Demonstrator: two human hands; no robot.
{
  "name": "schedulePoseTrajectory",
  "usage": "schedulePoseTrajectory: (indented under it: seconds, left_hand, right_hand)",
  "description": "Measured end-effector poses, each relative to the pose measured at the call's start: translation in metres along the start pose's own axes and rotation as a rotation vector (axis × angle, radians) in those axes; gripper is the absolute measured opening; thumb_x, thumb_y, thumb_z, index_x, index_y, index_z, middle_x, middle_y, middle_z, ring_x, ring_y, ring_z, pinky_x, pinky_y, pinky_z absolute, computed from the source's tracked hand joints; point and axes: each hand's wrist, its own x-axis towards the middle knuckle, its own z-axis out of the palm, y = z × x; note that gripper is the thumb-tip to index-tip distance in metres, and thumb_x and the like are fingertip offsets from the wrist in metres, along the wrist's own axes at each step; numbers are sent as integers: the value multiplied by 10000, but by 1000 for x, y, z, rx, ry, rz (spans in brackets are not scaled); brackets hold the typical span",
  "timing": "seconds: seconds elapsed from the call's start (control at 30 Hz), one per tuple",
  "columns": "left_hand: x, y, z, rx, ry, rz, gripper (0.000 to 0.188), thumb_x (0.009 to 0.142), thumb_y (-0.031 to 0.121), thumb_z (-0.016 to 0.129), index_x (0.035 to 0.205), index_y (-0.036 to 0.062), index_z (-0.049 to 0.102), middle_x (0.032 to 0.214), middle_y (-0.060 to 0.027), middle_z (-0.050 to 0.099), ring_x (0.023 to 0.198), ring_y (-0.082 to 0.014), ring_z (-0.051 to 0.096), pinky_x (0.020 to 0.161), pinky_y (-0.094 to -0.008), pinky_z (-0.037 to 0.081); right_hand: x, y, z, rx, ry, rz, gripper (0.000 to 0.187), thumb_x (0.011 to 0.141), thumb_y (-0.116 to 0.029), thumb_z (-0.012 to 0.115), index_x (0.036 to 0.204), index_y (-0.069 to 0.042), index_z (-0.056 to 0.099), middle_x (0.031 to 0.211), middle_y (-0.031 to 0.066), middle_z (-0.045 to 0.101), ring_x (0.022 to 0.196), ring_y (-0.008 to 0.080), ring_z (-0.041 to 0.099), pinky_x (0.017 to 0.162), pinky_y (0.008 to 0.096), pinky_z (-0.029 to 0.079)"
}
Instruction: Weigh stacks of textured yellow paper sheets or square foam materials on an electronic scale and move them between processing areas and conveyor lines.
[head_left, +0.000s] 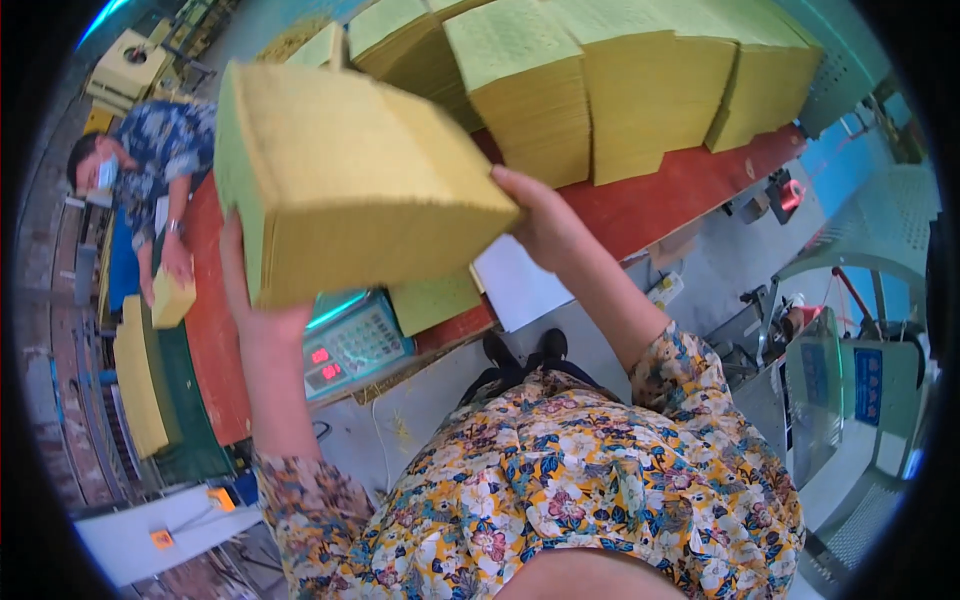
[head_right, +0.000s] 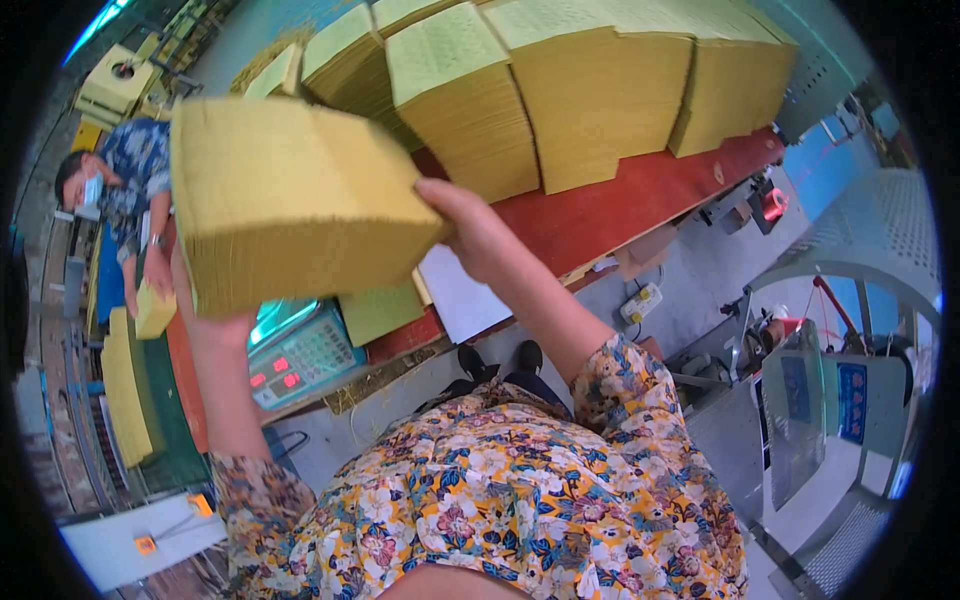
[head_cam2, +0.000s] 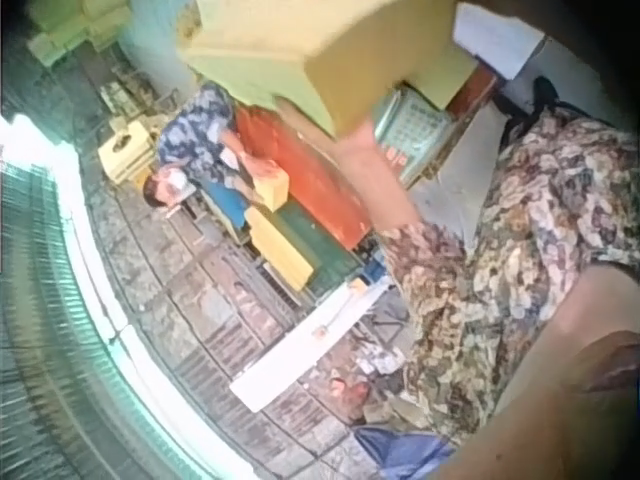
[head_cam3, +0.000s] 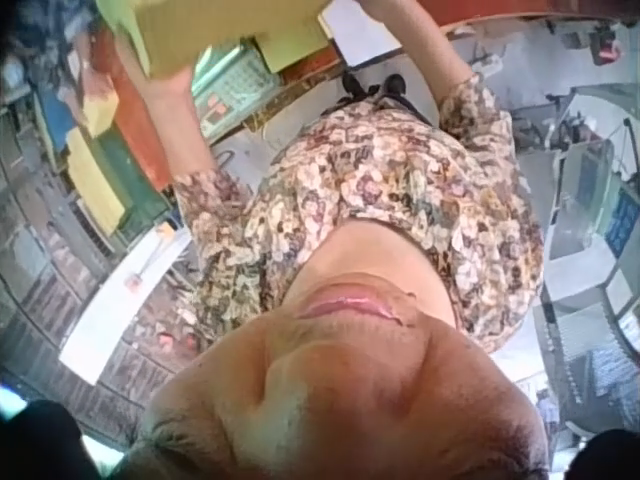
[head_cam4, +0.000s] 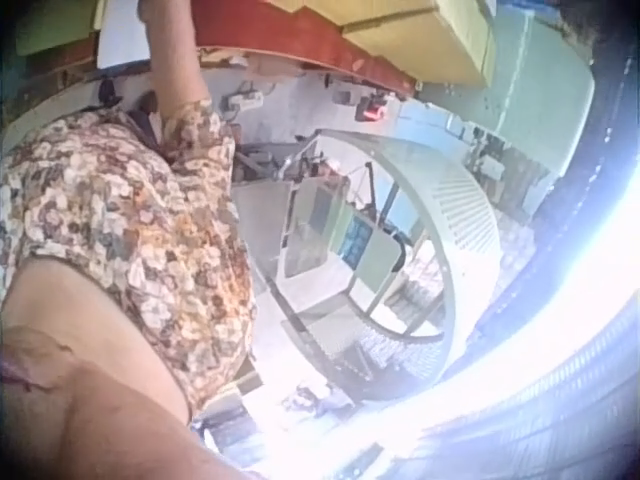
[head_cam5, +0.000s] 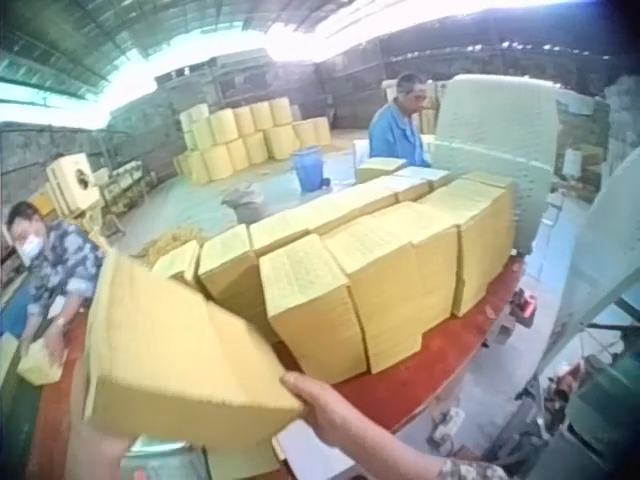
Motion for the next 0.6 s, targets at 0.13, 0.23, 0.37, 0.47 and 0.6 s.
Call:
schedulePoseTrajectory:
  seconds: [0.13,0.23,0.37,0.47,0.6]
  left_hand:
    - [31,0,-1,-198,-108,-125,467,978,405,496,1337,109,534,1243,-64,631,1139,-235,610,945,-408,500]
    - [41,-7,-13,-188,-233,-222,460,970,398,521,1320,102,547,1217,-62,642,1108,-214,620,920,-378,506]
    - [50,-10,2,-52,-253,-184,450,972,398,523,1322,115,550,1215,-59,639,1095,-199,621,868,-363,519]
    - [48,-8,17,139,-224,-112,423,985,379,503,1335,146,545,1238,-67,620,1132,-219,600,869,-372,519]
    - [58,3,3,-80,-352,-255,463,945,318,600,1336,86,517,1234,-86,614,1119,-200,601,907,-376,508]
  right_hand:
    - [12,4,4,69,42,-50,462,992,-380,484,1302,-40,532,1274,107,597,1177,218,537,968,414,424]
    - [20,21,-6,106,18,-18,475,1004,-384,431,1329,-46,513,1287,123,591,1201,250,530,982,454,428]
    - [21,35,-9,261,-28,44,511,1007,-402,405,1376,-54,467,1334,130,553,1243,275,504,1019,510,411]
    - [21,36,-12,260,-63,7,550,1002,-440,415,1402,-63,438,1356,128,534,1264,269,485,1036,515,396]
    - [8,29,3,227,-2,-70,600,1000,-501,376,1415,-70,422,1364,129,528,1265,276,484,1038,493,400]
